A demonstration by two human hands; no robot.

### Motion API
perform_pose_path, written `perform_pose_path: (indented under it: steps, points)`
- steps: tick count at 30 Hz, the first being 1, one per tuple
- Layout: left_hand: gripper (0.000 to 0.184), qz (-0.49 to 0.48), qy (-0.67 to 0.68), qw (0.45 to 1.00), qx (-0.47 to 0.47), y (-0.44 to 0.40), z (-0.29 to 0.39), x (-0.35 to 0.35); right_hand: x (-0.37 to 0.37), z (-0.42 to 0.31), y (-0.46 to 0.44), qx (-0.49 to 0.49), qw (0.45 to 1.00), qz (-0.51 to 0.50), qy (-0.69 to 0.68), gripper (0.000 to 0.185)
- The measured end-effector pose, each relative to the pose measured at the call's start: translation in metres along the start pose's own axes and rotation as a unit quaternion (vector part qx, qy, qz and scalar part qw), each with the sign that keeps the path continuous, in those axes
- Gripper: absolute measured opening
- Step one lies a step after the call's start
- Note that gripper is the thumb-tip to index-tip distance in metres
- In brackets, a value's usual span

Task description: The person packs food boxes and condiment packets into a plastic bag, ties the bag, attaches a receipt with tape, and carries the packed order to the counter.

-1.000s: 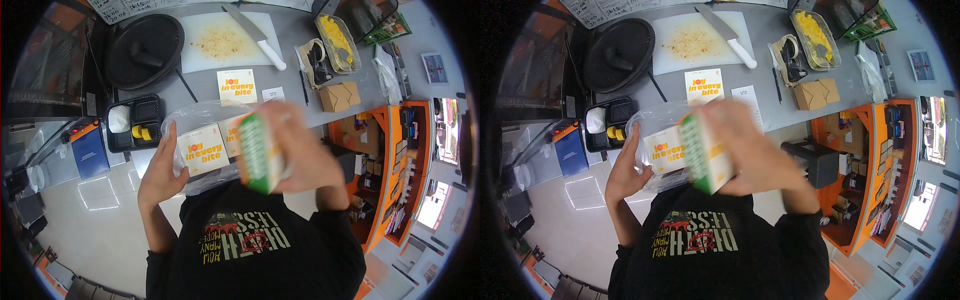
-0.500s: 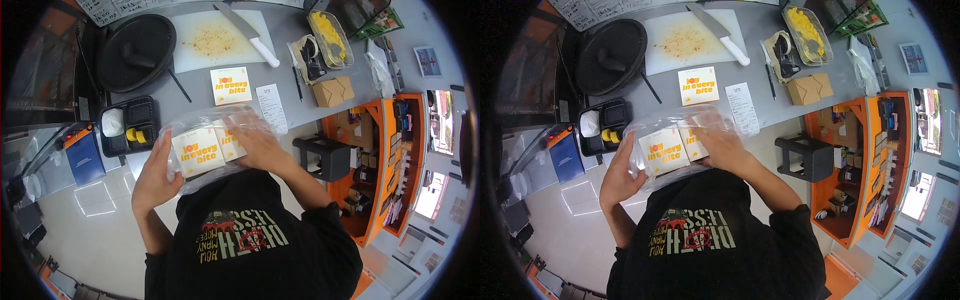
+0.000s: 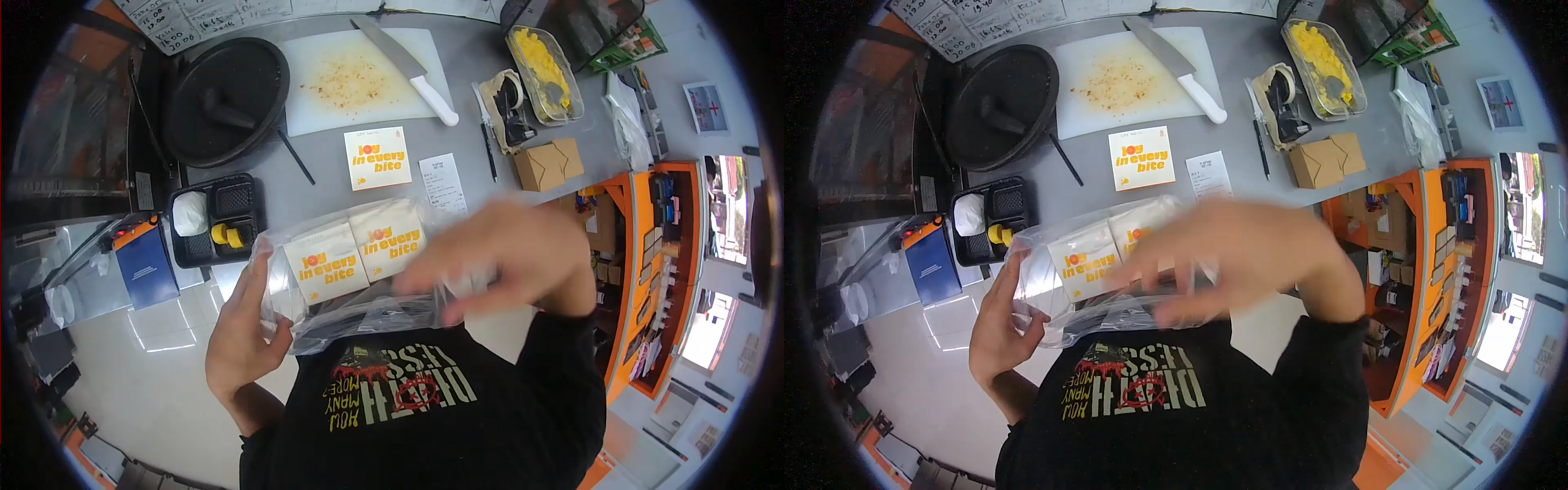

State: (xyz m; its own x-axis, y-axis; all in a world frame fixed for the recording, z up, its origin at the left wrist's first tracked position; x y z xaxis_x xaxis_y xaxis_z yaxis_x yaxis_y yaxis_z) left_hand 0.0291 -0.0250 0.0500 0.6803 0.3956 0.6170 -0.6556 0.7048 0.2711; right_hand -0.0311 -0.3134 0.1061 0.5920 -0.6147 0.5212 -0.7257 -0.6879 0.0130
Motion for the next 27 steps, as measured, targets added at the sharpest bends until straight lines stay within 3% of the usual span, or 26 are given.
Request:
perform_pose_path:
  steps: [1,4,6,8,12,14,16,19,21,23,25,27]
  points:
    - [0.093,-0.005,-0.004,1.0,0.001,-0.001,0.0,0.0,0.023,0.016,-0.002,0.012,0.997,0.067,0.022,0.076]
    - [0.093,-0.003,0.004,1.0,-0.013,0.0,0.0,-0.003,0.039,0.131,-0.036,-0.056,0.934,0.194,0.295,0.101]
    - [0.094,0.007,0.016,0.999,-0.028,0.001,0.0,-0.003,-0.003,0.203,-0.056,-0.266,0.918,0.076,0.285,0.101]
    - [0.096,0.025,0.036,0.998,-0.038,0.004,0.001,-0.004,-0.035,0.246,-0.058,-0.265,0.916,0.042,0.297,0.107]
    - [0.096,0.018,0.051,0.998,-0.042,0.004,-0.003,-0.002,-0.019,0.226,-0.05,-0.255,0.923,0.073,0.28,0.116]
    - [0.097,-0.004,0.082,0.997,-0.014,0.001,-0.007,-0.005,0.018,0.169,-0.038,-0.2,0.927,0.171,0.268,0.12]
    - [0.098,0.006,0.082,0.996,-0.037,-0.005,-0.009,-0.007,0.048,0.083,-0.026,-0.137,0.942,0.202,0.228,0.123]
    - [0.099,0.006,0.097,0.995,-0.038,-0.013,-0.01,-0.009,0.036,-0.015,-0.038,0.013,0.965,0.174,0.196,0.12]
    - [0.1,-0.001,0.102,0.994,-0.026,-0.019,-0.008,-0.009,-0.004,-0.032,-0.056,0.035,0.985,0.109,0.128,0.12]
    - [0.101,-0.012,0.094,0.995,-0.013,-0.023,-0.003,-0.005,-0.051,-0.014,-0.062,-0.004,0.995,0.047,0.092,0.12]
    - [0.102,-0.021,0.097,0.995,-0.031,-0.022,-0.012,-0.006,-0.076,0.024,-0.054,-0.127,0.984,-0.025,0.123,0.119]
    - [0.102,-0.021,0.083,0.996,-0.039,-0.019,-0.013,-0.005,-0.092,0.056,-0.038,-0.222,0.966,-0.009,0.13,0.118]
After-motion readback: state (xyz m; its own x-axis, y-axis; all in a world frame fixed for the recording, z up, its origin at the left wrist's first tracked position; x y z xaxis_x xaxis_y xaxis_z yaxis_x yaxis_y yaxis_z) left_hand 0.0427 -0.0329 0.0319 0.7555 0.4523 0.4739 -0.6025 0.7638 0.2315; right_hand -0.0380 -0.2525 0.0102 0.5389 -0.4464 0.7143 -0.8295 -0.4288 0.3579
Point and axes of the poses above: each hand's wrist, its own y-axis away from the middle knuckle, its own x-axis out of the back of the hand, z = x × y, the point moved 5 cm from there along -y, towards the middle knuckle, and after that the axes turned 4 degrees about x, right-handed, at the moved point
